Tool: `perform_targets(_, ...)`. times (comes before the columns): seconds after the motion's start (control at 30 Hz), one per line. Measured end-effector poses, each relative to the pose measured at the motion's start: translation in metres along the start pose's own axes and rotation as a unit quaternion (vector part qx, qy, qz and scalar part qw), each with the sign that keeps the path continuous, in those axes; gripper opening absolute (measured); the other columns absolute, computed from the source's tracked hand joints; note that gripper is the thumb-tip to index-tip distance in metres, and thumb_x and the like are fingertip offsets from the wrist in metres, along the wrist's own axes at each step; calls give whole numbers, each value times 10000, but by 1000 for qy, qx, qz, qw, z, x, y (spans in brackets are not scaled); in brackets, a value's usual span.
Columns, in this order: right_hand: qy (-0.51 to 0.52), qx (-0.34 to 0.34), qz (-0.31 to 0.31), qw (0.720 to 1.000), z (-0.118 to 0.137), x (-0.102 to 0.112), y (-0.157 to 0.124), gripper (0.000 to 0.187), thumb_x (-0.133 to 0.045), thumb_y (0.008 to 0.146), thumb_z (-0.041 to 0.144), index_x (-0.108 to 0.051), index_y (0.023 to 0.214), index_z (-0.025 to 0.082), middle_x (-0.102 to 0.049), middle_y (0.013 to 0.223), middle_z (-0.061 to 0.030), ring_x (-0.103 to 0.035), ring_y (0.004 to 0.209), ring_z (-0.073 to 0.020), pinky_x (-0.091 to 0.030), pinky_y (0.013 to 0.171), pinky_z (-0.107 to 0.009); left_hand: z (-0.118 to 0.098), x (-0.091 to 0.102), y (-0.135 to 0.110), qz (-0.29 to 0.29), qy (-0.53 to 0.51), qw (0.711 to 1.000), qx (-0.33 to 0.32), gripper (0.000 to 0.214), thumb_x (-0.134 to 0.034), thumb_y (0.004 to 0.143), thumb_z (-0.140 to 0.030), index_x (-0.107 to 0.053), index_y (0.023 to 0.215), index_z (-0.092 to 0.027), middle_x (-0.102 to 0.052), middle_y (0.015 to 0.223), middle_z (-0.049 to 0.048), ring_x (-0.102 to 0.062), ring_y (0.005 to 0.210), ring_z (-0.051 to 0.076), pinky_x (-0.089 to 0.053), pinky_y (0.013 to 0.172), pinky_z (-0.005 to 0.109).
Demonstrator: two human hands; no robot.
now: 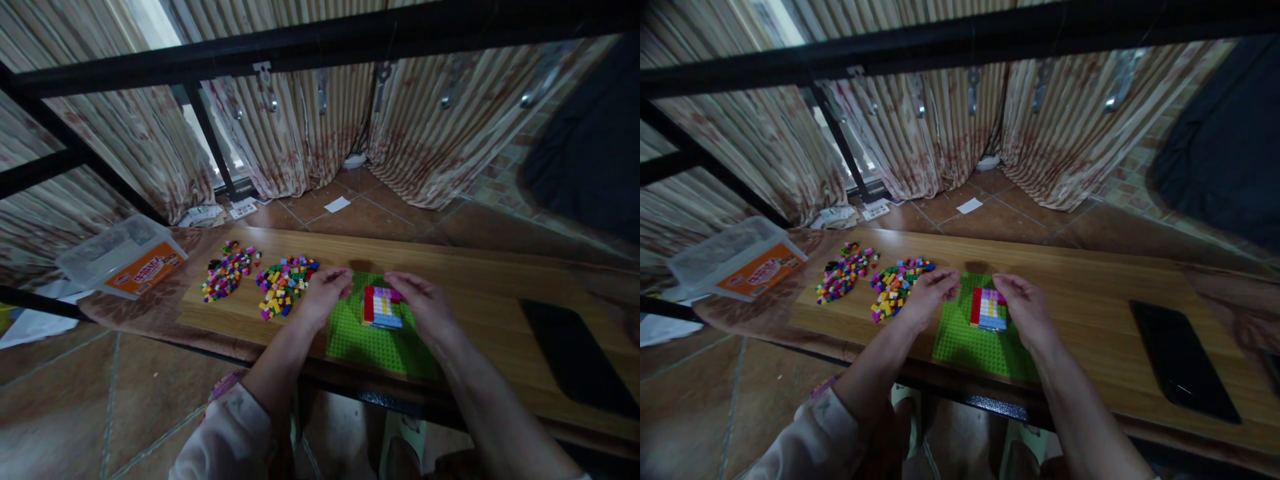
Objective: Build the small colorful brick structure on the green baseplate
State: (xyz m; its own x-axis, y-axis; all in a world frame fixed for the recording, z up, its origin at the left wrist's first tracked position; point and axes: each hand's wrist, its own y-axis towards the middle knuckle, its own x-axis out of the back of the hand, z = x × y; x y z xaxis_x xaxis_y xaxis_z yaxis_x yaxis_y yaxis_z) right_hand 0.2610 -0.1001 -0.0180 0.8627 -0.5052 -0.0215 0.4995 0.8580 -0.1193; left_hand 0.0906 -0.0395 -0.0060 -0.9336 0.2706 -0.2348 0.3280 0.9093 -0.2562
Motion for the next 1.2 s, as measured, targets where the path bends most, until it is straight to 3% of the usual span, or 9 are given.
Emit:
perform_targets(0.23, -22, 70, -93, 993, 6, 6, 2, 242, -731, 698, 425, -738, 810, 211, -748, 861, -45, -678, 871, -215, -498, 861, -382, -26, 39, 4, -66, 5, 996, -54, 292, -746, 653, -330, -676, 851, -127, -645, 696, 6, -547, 571, 76, -436, 560, 189)
perform_targets(0.33, -66, 118, -115, 984, 11, -1, -4, 221, -714, 725, 413, -743, 822, 216, -748, 844, -36, -685, 826, -212, -514, 823, -369, -36, 63, 5, -86, 74, 990, -87, 261, -704, 682, -327, -677, 840, -121, -638, 685, 3, -527, 562, 73, -419, 558, 187)
perform_targets(0.43, -115, 177, -124, 970, 15, -6, -12, 221, -676, 770, 410, -744, 832, 209, -748, 828, -38, -687, 802, -209, -525, 788, -357, -45, 88, 1, -28, 231, 968, -95, 189, -677, 687, -281, -685, 774, -113, -633, 659, -1, -521, 577, 85, -406, 563, 193)
perform_targets(0.57, -153, 240, -117, 951, 14, -8, -19, 241, -629, 816, 426, -738, 836, 212, -744, 812, -36, -688, 781, -206, -533, 756, -348, -49, 111, -11, 91, 428, 897, -62, 135, -651, 662, -180, -701, 772, -121, -667, 685, 13, -572, 634, 122, -418, 581, 202)
perform_targets(0.7, -155, 246, -103, 951, 12, -8, -20, 190, -634, 823, 398, -735, 832, 236, -742, 820, -29, -689, 779, -197, -533, 752, -332, -40, 115, -24, 134, 579, 802, -61, 211, -600, 646, -69, -710, 799, -163, -694, 745, 9, -608, 691, 138, -426, 625, 203)
perform_targets(0.8, -157, 243, -102, 952, 10, -8, -19, 205, -638, 817, 406, -734, 819, 225, -741, 808, -28, -687, 760, -193, -535, 730, -323, -33, 113, -29, 156, 629, 756, -92, 245, -614, 660, -80, -719, 856, -184, -708, 817, 20, -619, 730, 153, -430, 650, 217)
perform_targets(1.03, -182, 250, -89, 947, 9, -11, -18, 222, -632, 819, 423, -734, 819, 227, -739, 797, -26, -683, 725, -192, -531, 682, -313, -24, 101, -32, 138, 690, 700, -122, 278, -568, 715, -114, -722, 919, -223, -716, 861, 29, -640, 796, 196, -446, 673, 260)
perform_targets(1.2, -190, 248, -77, 947, 10, -11, -20, 210, -626, 827, 407, -734, 833, 227, -739, 807, -21, -682, 741, -186, -530, 690, -302, -20, 94, -29, 118, 705, 684, -144, 249, -537, 755, -126, -708, 906, -226, -704, 850, 35, -644, 808, 203, -459, 688, 271)
